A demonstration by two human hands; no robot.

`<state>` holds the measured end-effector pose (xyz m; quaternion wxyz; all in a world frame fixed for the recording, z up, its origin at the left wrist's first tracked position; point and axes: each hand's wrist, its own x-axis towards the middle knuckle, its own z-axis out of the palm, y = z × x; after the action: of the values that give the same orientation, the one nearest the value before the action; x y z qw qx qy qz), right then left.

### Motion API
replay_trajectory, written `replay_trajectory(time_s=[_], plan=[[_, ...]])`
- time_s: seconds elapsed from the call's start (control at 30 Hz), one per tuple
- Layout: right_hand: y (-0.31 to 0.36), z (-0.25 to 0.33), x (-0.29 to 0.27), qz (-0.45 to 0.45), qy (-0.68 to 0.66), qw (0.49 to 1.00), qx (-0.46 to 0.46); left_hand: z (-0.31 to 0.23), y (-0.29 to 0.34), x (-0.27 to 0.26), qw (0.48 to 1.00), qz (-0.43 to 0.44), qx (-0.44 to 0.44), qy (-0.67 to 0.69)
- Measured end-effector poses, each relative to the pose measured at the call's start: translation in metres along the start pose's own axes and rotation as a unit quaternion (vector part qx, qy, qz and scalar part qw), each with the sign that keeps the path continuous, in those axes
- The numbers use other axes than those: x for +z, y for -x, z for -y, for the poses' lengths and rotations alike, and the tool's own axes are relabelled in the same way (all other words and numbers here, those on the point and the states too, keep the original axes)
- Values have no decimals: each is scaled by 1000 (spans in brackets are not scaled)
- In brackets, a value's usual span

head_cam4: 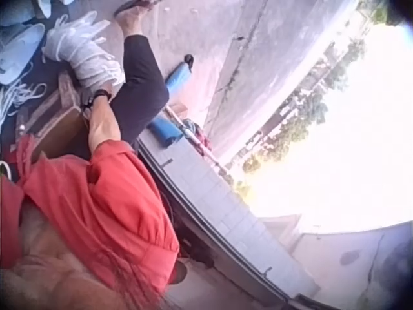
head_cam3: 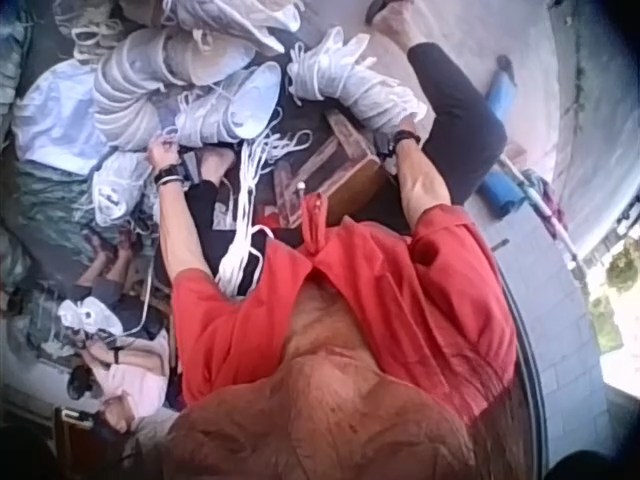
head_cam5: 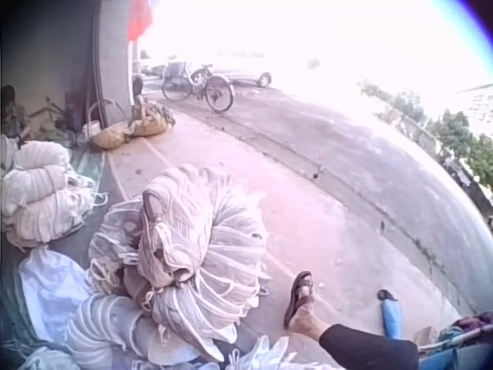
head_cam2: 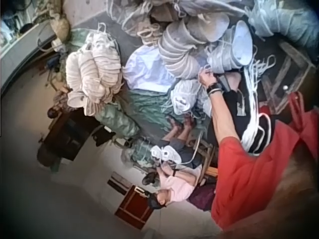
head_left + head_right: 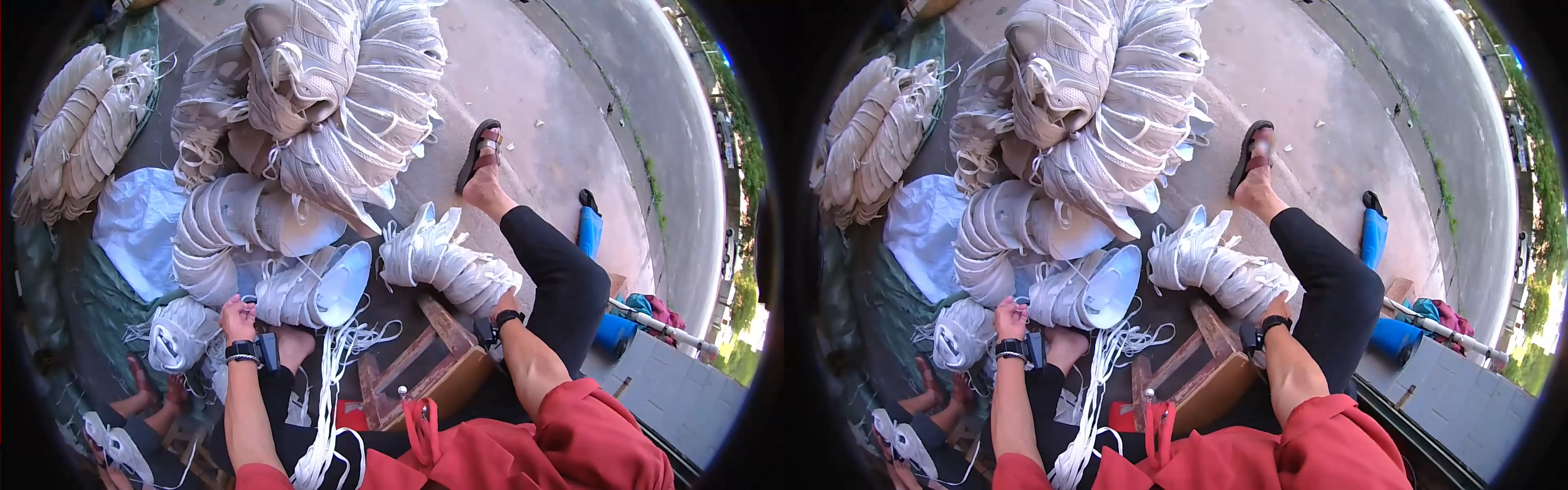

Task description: The recorder is lacing white athletic shoes as part of a manufacturing batch process.

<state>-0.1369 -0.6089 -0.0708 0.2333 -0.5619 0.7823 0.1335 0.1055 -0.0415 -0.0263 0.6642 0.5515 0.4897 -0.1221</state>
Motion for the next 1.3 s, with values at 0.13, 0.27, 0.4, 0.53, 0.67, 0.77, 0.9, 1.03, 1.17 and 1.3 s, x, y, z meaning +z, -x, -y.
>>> replay_trajectory(time_s=[0.13,0.27,0.4,0.53,0.67,0.77,0.9,1.03,1.17,1.3], plan=[[58,40,6,164,-364,912,96,-4,6,-1,1000,-1,-17,-15],[24,57,18,384,-407,828,-40,0,18,43,1000,8,-22,20],[108,86,39,353,-223,868,-268,-2,20,20,1000,16,7,-21],[119,86,54,325,-108,880,-328,3,29,19,999,14,8,-29],[71,80,91,235,-44,900,-364,8,25,27,999,42,-12,-32],[73,84,109,196,-14,891,-409,6,30,28,999,28,-3,-41],[68,90,96,198,-2,918,-343,-3,36,30,998,13,-3,-69],[81,95,43,257,-179,920,-235,-22,37,9,1000,0,14,5],[100,88,-8,284,-374,879,-84,-15,25,-15,998,13,-2,63],[128,77,-38,377,-436,806,-134,-9,32,1,996,51,24,74]])
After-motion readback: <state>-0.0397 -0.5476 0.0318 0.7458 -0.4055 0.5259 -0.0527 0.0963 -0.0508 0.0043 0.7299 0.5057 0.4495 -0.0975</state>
